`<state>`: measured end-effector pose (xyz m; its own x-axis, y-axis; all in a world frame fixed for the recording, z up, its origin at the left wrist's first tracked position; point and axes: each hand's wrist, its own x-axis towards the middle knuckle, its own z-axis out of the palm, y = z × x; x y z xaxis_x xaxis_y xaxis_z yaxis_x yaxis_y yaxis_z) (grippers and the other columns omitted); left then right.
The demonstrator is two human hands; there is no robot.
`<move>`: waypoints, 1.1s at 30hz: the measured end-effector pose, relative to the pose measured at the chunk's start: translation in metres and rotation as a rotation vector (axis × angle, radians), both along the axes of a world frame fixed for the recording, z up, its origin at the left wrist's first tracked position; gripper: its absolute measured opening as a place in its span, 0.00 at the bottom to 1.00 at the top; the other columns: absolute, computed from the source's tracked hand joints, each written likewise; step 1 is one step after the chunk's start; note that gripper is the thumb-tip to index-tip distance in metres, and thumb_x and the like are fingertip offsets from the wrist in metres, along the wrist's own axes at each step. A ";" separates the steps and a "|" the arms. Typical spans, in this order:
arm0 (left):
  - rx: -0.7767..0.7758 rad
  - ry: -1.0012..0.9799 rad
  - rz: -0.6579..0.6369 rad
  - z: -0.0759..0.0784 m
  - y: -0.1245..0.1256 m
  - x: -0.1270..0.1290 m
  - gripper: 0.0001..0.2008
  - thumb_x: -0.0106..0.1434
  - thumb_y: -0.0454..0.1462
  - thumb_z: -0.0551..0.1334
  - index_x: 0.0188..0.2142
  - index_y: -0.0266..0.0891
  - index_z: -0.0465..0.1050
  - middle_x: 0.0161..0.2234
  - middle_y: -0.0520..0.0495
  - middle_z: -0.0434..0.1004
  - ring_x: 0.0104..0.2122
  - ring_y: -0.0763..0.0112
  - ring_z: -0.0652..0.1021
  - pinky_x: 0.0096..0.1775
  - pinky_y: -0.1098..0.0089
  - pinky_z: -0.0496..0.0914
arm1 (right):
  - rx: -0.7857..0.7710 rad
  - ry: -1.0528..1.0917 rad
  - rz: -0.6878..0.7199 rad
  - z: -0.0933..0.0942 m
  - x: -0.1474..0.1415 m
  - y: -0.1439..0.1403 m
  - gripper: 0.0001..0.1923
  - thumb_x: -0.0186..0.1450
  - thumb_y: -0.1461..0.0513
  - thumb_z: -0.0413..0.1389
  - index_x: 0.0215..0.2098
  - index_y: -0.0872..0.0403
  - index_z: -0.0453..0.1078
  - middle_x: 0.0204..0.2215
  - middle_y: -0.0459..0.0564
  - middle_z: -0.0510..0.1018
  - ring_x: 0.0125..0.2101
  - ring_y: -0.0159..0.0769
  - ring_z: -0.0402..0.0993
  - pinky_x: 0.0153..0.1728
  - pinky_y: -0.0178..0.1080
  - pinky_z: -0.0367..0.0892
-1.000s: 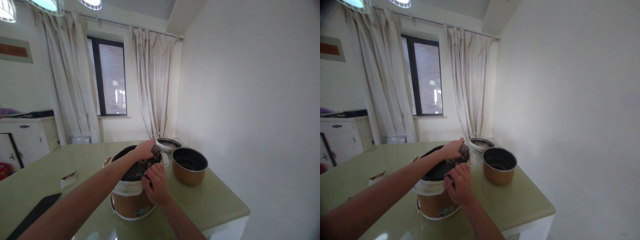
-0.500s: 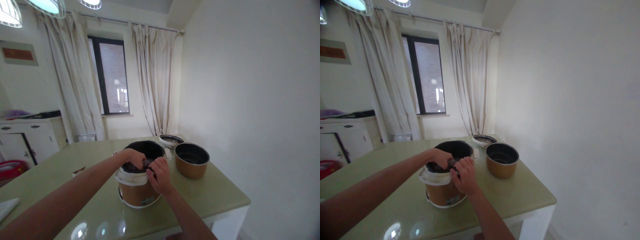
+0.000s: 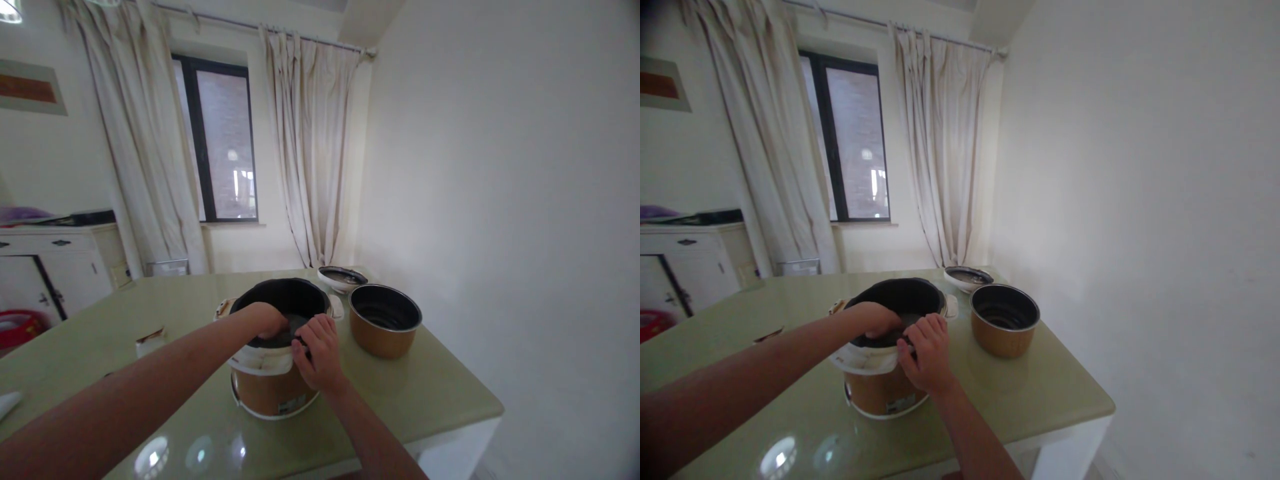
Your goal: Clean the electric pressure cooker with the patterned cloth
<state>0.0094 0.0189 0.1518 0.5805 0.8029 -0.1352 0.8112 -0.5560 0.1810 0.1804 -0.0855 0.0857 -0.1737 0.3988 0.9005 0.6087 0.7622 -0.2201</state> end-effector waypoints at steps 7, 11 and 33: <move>0.300 0.345 0.034 0.023 0.012 0.024 0.14 0.68 0.30 0.59 0.47 0.42 0.82 0.59 0.30 0.76 0.61 0.33 0.71 0.53 0.32 0.67 | -0.005 0.013 -0.011 0.000 -0.002 -0.001 0.11 0.74 0.58 0.48 0.35 0.51 0.67 0.30 0.48 0.69 0.38 0.42 0.65 0.45 0.48 0.59; 0.487 0.307 -0.097 0.031 0.020 0.050 0.18 0.72 0.31 0.54 0.56 0.45 0.75 0.59 0.32 0.75 0.60 0.43 0.73 0.53 0.42 0.70 | -0.008 0.005 -0.008 0.001 -0.002 -0.002 0.11 0.74 0.58 0.48 0.35 0.51 0.68 0.31 0.48 0.70 0.38 0.42 0.65 0.45 0.48 0.60; -0.275 0.241 -0.185 0.083 -0.033 -0.008 0.17 0.44 0.27 0.62 0.34 0.41 0.79 0.27 0.52 0.79 0.29 0.63 0.79 0.28 0.70 0.70 | 0.114 0.002 -0.012 -0.006 0.001 0.008 0.15 0.76 0.55 0.45 0.36 0.51 0.69 0.30 0.49 0.70 0.37 0.43 0.65 0.43 0.49 0.60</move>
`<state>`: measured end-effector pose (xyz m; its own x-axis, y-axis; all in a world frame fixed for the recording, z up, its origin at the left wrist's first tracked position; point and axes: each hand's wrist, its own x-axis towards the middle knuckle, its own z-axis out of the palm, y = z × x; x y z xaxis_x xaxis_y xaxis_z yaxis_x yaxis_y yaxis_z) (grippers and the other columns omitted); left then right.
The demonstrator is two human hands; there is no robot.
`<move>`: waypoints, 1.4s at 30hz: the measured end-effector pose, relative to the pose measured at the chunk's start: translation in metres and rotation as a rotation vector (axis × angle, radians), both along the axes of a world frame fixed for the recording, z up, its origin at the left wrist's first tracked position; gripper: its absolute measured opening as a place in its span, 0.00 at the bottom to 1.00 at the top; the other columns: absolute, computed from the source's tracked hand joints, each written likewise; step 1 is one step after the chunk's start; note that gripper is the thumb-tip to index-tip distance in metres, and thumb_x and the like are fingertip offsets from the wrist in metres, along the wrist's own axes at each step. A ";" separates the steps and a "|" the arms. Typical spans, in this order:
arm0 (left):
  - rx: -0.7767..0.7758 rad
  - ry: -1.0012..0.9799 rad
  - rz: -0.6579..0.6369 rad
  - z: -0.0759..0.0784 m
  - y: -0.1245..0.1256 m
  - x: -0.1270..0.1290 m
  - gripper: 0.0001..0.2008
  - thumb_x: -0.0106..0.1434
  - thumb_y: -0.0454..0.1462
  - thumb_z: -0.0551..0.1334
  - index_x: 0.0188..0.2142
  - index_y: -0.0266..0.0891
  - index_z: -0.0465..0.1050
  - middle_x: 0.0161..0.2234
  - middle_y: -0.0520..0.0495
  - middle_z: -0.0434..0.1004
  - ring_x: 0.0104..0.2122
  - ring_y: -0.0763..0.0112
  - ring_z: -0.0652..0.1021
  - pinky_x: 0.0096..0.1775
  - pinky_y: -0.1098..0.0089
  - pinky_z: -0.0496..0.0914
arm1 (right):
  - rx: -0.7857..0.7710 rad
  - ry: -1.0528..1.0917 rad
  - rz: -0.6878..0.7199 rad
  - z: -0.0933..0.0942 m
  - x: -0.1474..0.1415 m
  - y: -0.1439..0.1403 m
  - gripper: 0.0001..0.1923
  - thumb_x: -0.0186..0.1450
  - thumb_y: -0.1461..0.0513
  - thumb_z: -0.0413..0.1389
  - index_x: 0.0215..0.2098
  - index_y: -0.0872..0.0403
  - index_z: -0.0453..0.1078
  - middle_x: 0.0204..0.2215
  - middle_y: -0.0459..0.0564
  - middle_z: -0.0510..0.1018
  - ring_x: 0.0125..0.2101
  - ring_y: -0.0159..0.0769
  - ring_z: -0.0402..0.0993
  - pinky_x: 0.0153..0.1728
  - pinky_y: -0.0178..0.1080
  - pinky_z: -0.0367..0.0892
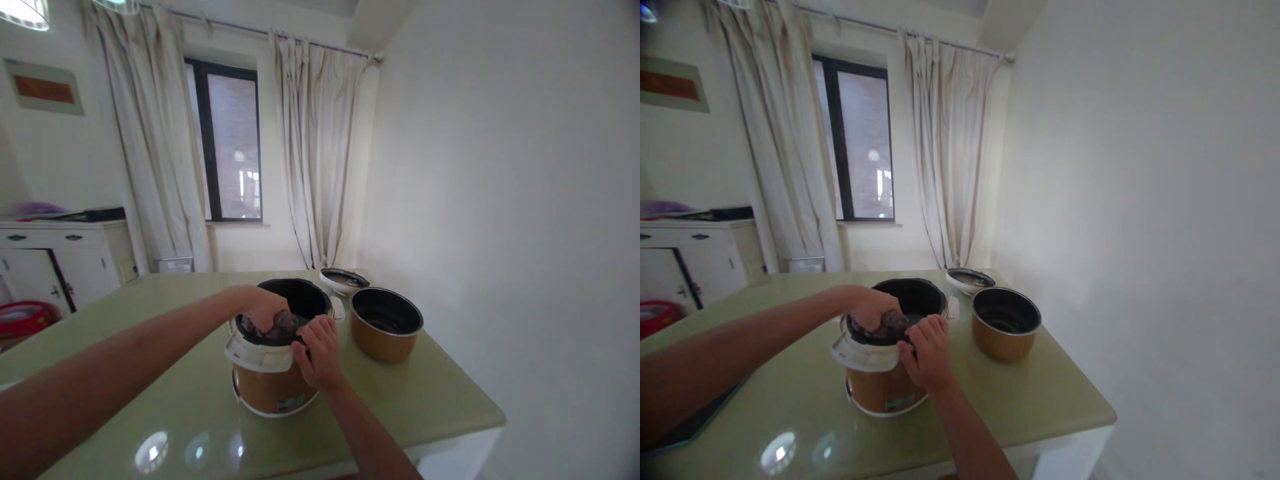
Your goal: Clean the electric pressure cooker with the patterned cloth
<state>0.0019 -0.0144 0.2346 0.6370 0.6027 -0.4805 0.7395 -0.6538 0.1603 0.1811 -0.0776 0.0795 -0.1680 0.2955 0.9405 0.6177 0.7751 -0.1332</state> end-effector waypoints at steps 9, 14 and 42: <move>0.747 0.160 0.034 -0.008 0.049 -0.010 0.21 0.63 0.29 0.62 0.53 0.49 0.79 0.55 0.39 0.78 0.53 0.48 0.77 0.46 0.55 0.76 | -0.015 0.022 -0.022 -0.001 -0.003 -0.002 0.10 0.74 0.59 0.48 0.36 0.50 0.67 0.30 0.49 0.71 0.37 0.42 0.66 0.45 0.48 0.60; 0.871 -0.021 -0.010 -0.019 0.059 0.040 0.21 0.65 0.29 0.59 0.56 0.46 0.74 0.57 0.37 0.73 0.55 0.50 0.75 0.46 0.57 0.76 | -0.013 0.007 -0.052 -0.005 -0.005 0.000 0.08 0.72 0.60 0.49 0.36 0.50 0.67 0.31 0.49 0.71 0.38 0.42 0.67 0.45 0.48 0.61; 0.855 0.046 0.049 -0.036 0.048 0.022 0.18 0.71 0.31 0.55 0.54 0.43 0.78 0.57 0.33 0.74 0.54 0.49 0.77 0.46 0.57 0.75 | -0.019 0.060 -0.052 -0.002 -0.010 -0.003 0.10 0.73 0.60 0.47 0.34 0.50 0.66 0.29 0.49 0.69 0.37 0.43 0.65 0.45 0.50 0.61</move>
